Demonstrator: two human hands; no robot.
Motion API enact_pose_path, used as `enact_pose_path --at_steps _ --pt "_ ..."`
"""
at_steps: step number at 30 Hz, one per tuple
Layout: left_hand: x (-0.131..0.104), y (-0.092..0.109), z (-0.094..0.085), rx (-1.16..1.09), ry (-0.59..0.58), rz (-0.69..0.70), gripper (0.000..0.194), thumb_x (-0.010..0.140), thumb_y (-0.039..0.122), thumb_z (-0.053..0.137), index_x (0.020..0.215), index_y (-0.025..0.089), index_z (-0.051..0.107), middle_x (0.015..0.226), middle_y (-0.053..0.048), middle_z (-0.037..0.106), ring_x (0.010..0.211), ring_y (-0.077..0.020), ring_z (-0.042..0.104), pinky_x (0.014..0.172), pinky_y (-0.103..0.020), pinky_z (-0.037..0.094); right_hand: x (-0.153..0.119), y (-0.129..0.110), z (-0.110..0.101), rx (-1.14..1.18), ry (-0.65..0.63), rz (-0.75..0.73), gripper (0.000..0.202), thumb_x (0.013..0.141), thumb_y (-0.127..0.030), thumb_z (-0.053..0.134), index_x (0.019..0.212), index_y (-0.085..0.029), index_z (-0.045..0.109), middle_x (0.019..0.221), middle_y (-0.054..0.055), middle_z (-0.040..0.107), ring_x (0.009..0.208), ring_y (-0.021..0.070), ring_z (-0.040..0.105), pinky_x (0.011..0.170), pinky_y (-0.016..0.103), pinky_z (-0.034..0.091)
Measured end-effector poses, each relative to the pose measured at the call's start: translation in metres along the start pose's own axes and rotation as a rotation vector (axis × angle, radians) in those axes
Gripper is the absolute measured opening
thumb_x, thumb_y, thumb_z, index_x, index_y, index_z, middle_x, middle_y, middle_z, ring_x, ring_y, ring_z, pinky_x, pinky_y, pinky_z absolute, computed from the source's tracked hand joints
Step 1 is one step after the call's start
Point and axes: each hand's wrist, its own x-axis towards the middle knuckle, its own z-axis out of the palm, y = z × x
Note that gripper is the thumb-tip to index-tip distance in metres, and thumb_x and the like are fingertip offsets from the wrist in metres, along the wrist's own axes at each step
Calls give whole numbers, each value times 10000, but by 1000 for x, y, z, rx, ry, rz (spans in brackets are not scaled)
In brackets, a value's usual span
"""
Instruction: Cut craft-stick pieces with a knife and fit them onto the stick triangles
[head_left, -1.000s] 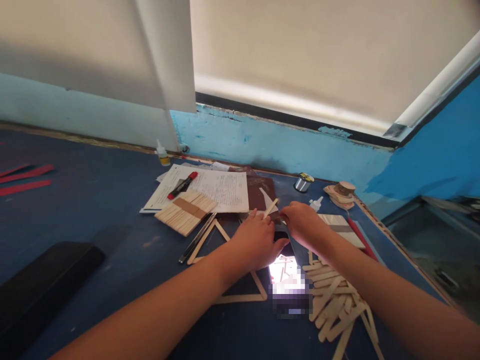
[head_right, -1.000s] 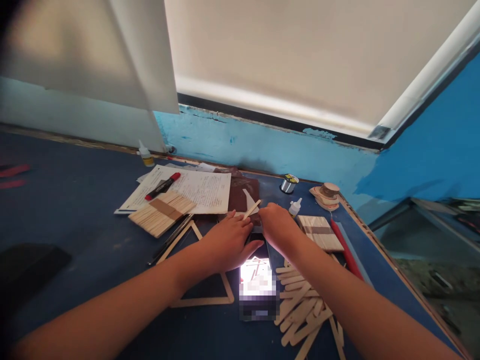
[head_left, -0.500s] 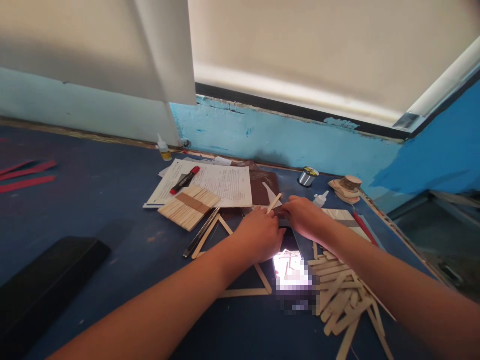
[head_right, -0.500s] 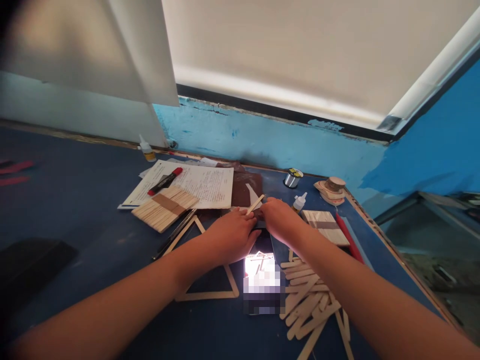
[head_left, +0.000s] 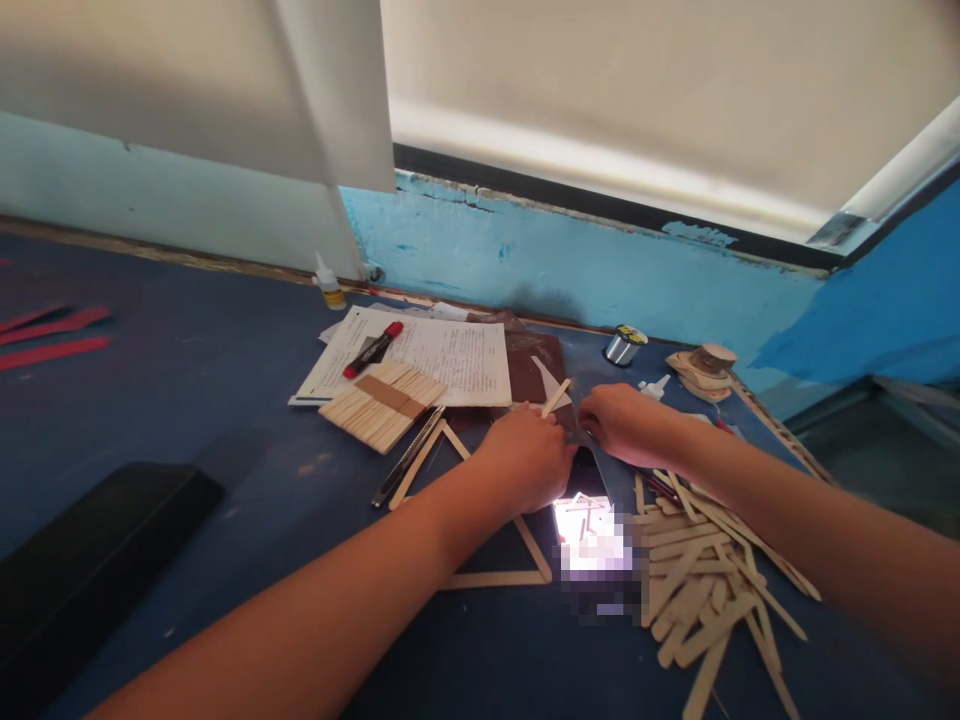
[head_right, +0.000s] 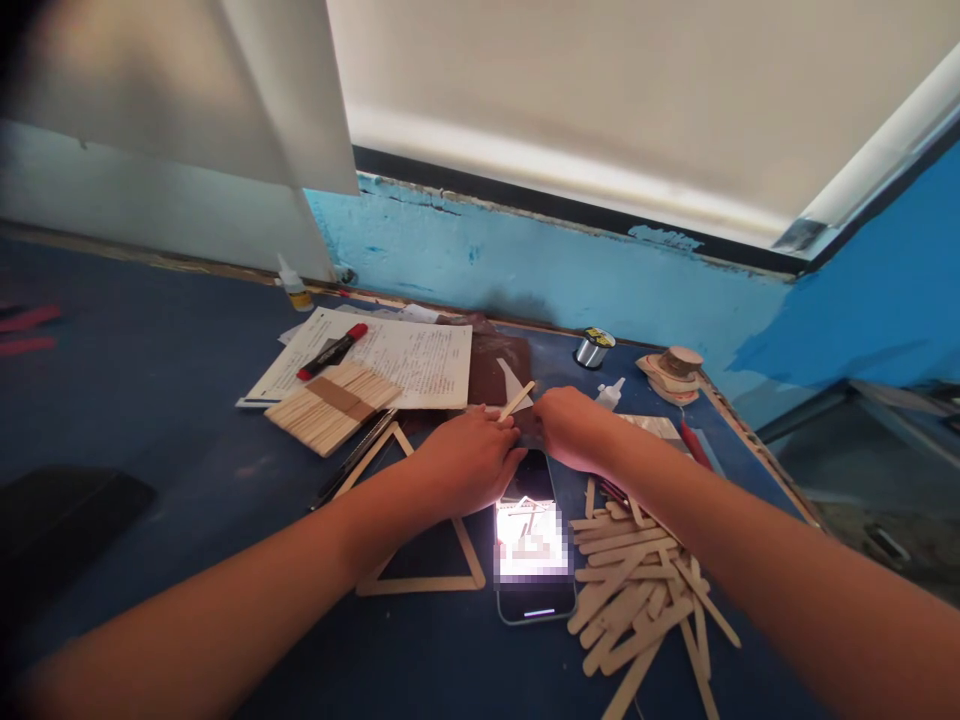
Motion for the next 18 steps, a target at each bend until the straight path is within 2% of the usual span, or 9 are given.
enact_pose_path --at_steps 3,8,11,18 --pt "0 -1 0 1 -2 12 415 1013 289 385 1053 93 749 1031 -199 761 1013 -331 675 969 -509 460 -4 3 -2 -15 1 -5 227 930 -155 581 763 -183 732 801 96 742 731 206 664 624 299 369" --pt "0 -2 2 -2 -5 41 386 1008 267 401 1047 128 759 1050 -186 757 1009 -318 675 985 -515 446 -9 8 4 -13 45 40 255 1028 -248 475 960 -166 707 895 113 761 827 234 689 680 318 406" --pt "0 -2 3 2 -2 56 387 1008 256 396 1047 125 758 1028 -184 756 1016 -321 668 974 -511 454 -7 9 6 -14 36 55 292 1046 -255 455 954 -157 714 934 128 761 868 236 697 731 331 450" --pt "2 -5 3 19 -8 61 396 1019 250 378 1095 119 744 1064 -184 757 1004 -310 679 915 -470 485 -4 0 11 -27 -90 73 244 1008 -378 616 1067 -151 681 1006 47 715 836 170 694 775 364 586"
